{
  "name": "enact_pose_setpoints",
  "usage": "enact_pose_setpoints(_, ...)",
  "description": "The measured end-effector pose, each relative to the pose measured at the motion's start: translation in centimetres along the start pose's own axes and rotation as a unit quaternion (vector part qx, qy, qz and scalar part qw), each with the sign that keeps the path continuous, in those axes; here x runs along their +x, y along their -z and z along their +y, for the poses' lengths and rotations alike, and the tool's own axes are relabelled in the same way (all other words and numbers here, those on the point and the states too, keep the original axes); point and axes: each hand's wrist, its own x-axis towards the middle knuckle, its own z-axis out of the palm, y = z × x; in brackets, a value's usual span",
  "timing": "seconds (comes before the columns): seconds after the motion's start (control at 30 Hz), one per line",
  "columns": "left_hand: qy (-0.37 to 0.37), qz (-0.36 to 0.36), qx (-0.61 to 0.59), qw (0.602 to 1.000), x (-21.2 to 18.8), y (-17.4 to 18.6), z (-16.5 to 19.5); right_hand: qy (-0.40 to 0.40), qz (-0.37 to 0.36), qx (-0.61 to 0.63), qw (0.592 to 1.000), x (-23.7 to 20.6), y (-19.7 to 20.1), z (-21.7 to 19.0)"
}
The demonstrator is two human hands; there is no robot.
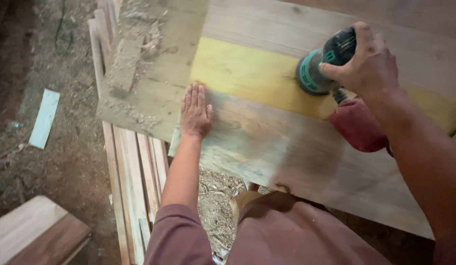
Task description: The person positions a large wooden board on a workbench and uses an electric sander to smooth its surface. They move the sander across the board in overlapping passes, occasionally repositioning the board to reach different areas.
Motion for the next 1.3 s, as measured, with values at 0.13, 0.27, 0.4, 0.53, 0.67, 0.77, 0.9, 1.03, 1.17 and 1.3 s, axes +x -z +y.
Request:
enact_pose_setpoints(0.13,0.043,0.010,-0.001,0.999,-0.9,0.6,-0.6,0.035,-0.004,0.012,0.999,1.9,-0.6,-3.7)
enact_pose_setpoints(0.27,0.060,-0.003,-0.008,0.998,-0.6,0.6,-0.2,0.097,0.005,0.031,0.995,3.6,-1.3,-7.5)
enact_pose_setpoints(0.4,0.062,-0.009,-0.004,0.998,-0.6,1.1,-0.1,0.103,-0.010,0.055,0.993,4.6,-1.9,-11.6)
enact_pose_setpoints(0.53,0.056,-0.016,-0.027,0.998,-0.4,1.7,0.1,0.066,-0.041,0.044,0.996,4.3,-1.8,-13.9)
enact_pose_setpoints(0.67,0.048,-0.001,-0.015,0.999,-0.3,1.9,0.4,0.040,-0.045,0.024,0.998,2.7,-1.1,-11.8)
enact_pose_setpoints(0.77,0.047,0.002,-0.010,0.999,-0.2,2.1,0.6,0.026,-0.048,0.007,0.998,0.8,-0.3,-7.4)
enact_pose_setpoints(0.9,0.044,0.003,-0.001,0.999,-0.1,2.1,0.8,0.011,0.015,0.012,1.000,-2.2,0.9,0.2)
enact_pose_setpoints(1.03,0.050,0.031,0.027,0.998,0.1,1.4,1.8,0.002,0.045,-0.043,0.998,-5.2,2.1,8.0)
enact_pose_setpoints(1.17,-0.138,0.117,0.014,0.983,1.5,-1.0,6.5,-0.026,0.053,-0.095,0.994,-7.5,2.8,15.6)
enact_pose_setpoints(1.3,-0.184,0.045,0.002,0.982,2.6,-5.6,17.0,0.010,0.027,0.065,0.997,-8.5,1.7,22.6)
